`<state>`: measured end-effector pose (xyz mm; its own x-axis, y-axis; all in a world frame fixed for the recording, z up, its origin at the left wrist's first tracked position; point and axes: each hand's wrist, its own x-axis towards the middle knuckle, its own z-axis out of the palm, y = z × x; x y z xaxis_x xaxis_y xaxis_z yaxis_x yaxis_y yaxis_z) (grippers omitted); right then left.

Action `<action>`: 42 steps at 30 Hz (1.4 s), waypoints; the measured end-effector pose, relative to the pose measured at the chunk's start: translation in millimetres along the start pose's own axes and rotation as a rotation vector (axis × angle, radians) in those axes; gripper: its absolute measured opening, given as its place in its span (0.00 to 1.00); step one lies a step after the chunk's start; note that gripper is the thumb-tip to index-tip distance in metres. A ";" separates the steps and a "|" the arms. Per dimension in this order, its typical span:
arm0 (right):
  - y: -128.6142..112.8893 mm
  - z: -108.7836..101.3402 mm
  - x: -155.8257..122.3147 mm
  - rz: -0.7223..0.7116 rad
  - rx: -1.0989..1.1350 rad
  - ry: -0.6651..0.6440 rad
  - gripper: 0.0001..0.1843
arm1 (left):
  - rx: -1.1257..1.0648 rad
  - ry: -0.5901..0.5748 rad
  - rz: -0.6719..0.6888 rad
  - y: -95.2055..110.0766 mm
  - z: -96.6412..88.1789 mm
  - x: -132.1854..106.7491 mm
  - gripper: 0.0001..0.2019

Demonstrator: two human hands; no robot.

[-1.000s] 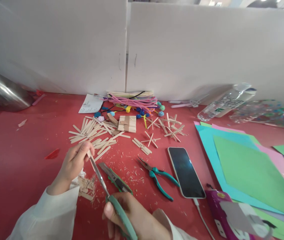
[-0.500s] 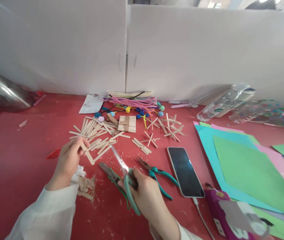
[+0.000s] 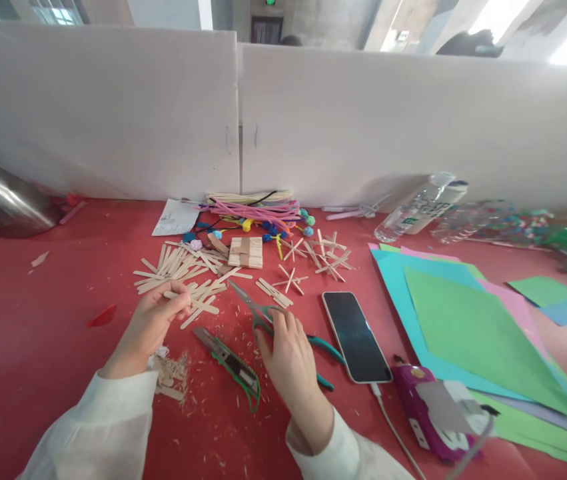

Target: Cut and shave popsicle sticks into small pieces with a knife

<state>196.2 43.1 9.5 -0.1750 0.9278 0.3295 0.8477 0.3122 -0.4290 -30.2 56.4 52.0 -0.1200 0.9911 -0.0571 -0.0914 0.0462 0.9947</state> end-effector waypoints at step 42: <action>-12.9 18.8 13.7 0.007 1.054 -0.071 0.18 | 0.502 -0.456 0.059 -35.0 33.6 -19.1 0.18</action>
<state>173.5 55.7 3.8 -0.2299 0.9293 0.2890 -0.0093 0.2949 -0.9555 8.5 40.1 21.2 0.3279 0.9421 -0.0700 0.3861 -0.0661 0.9201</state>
